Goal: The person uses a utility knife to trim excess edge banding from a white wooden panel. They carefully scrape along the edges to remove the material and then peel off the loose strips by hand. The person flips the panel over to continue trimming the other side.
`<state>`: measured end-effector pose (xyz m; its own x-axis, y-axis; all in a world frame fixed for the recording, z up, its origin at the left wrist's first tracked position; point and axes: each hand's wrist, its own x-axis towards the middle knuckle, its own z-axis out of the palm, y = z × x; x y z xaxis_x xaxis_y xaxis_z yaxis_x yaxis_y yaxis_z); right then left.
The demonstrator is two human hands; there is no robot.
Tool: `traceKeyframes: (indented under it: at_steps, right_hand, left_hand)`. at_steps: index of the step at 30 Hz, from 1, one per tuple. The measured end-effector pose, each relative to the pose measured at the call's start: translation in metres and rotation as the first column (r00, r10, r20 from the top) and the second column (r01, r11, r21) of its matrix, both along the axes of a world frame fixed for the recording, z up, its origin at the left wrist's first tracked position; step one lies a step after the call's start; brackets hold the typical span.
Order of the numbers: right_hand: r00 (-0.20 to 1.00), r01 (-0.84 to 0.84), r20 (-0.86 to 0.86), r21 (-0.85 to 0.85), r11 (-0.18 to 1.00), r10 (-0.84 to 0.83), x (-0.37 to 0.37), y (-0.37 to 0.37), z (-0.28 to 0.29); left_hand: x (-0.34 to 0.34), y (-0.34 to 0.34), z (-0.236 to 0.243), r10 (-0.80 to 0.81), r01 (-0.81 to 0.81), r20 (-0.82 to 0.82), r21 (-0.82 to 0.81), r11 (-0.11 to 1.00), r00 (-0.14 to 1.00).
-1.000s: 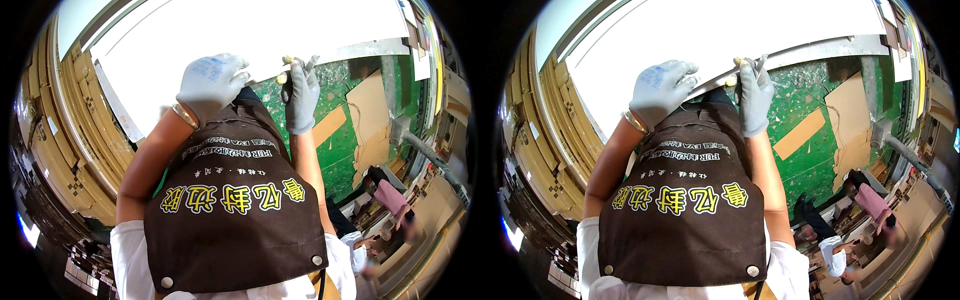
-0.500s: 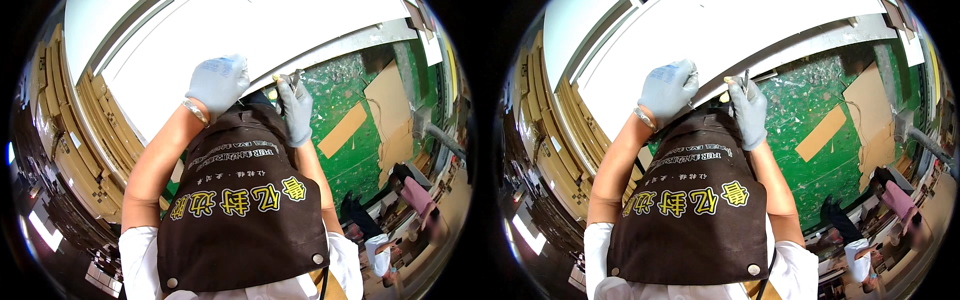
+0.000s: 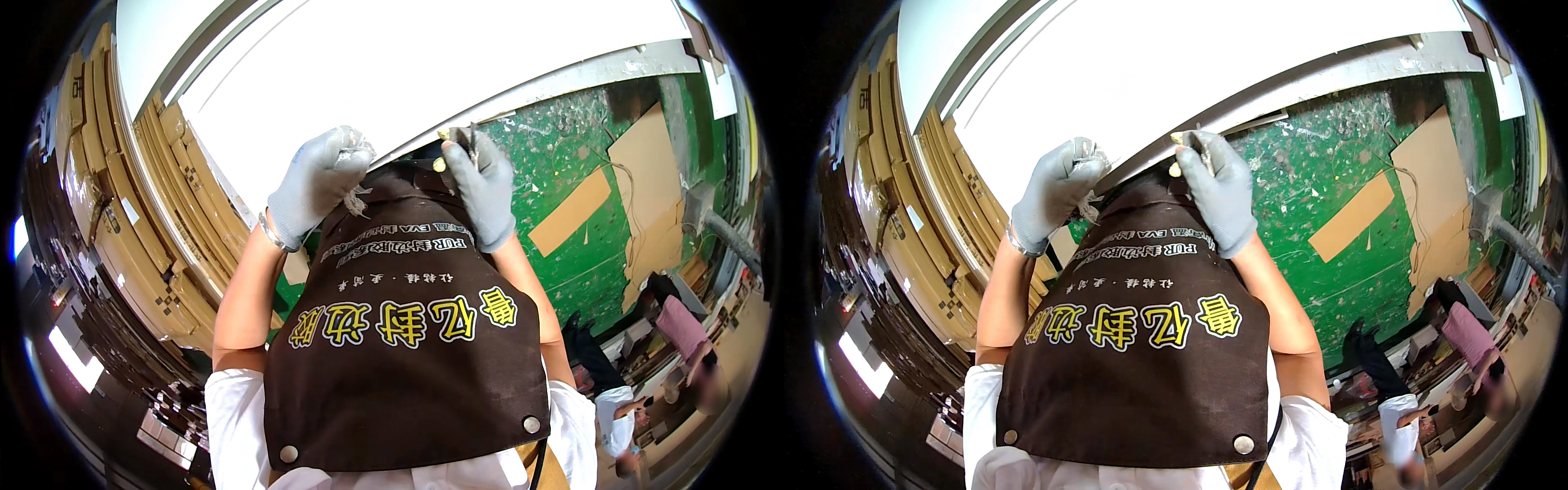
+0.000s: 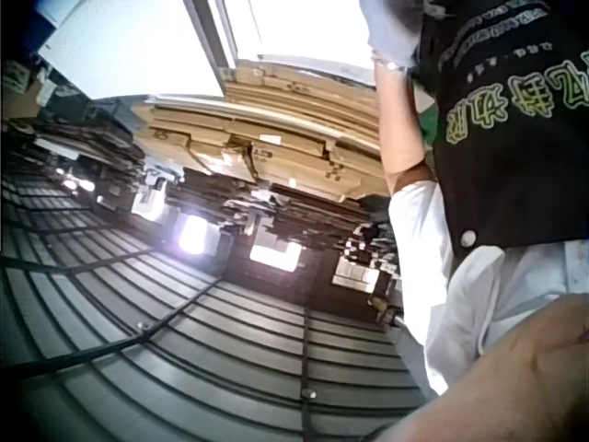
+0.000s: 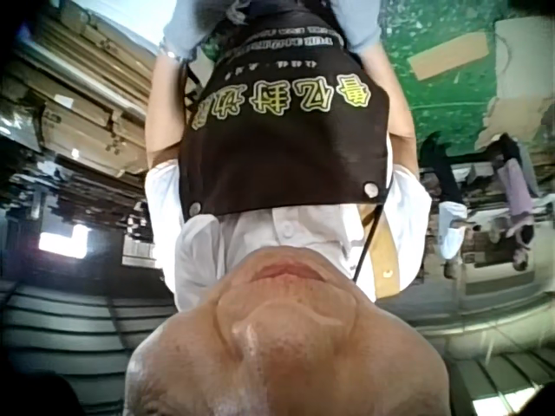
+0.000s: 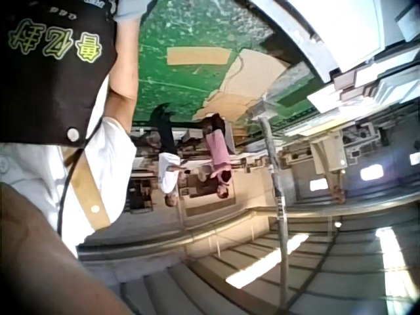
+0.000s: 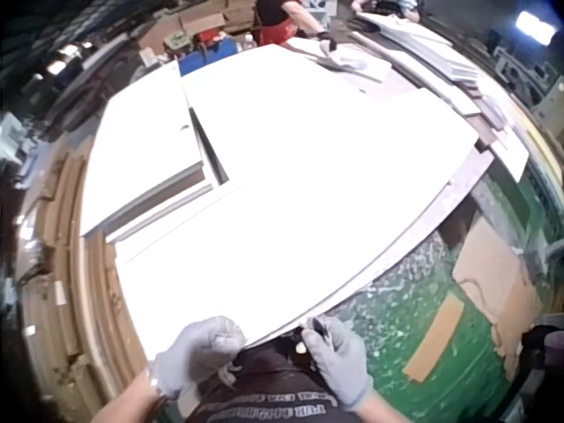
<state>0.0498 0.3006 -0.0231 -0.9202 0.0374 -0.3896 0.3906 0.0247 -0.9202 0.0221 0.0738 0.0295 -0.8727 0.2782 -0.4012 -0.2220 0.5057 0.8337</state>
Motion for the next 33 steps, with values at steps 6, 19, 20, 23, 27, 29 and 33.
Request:
traceKeyframes:
  at_steps: [6,19,20,23,27,29,33]
  right_hand:
    - [0.991,-0.020,-0.129,0.057,0.998,0.027,-0.007,-0.012,0.004]
    - [0.996,0.019,-0.093,0.128,0.992,-0.007,-0.019,0.007,0.004]
    - [0.996,0.032,-0.092,0.114,0.993,-0.021,-0.017,0.008,0.001]
    - [0.995,0.030,-0.101,0.123,0.992,-0.017,-0.016,0.010,-0.001]
    - [0.998,0.005,-0.068,0.114,0.993,0.003,-0.018,0.011,0.007]
    - [0.985,0.041,-0.170,0.117,0.992,-0.021,-0.018,0.010,0.001]
    - [0.995,0.046,-0.094,0.011,0.999,-0.045,-0.017,0.008,0.004]
  left_hand:
    - [0.004,-0.011,-0.013,-0.170,0.141,-0.420,-0.099,0.985,0.892]
    - [-0.046,0.036,-0.005,-0.344,0.229,-0.236,-0.410,0.883,0.909]
    - [-0.051,0.039,0.001,-0.356,0.273,-0.134,-0.420,0.865,0.925]
    - [-0.058,0.044,0.003,-0.432,0.313,-0.108,-0.539,0.782,0.895]
    - [-0.058,0.044,-0.005,-0.446,0.291,-0.154,-0.568,0.770,0.882]
    - [-0.055,0.038,-0.010,-0.443,0.277,-0.190,-0.555,0.785,0.876]
    - [-0.047,0.026,-0.011,-0.332,0.216,-0.160,-0.492,0.843,0.930]
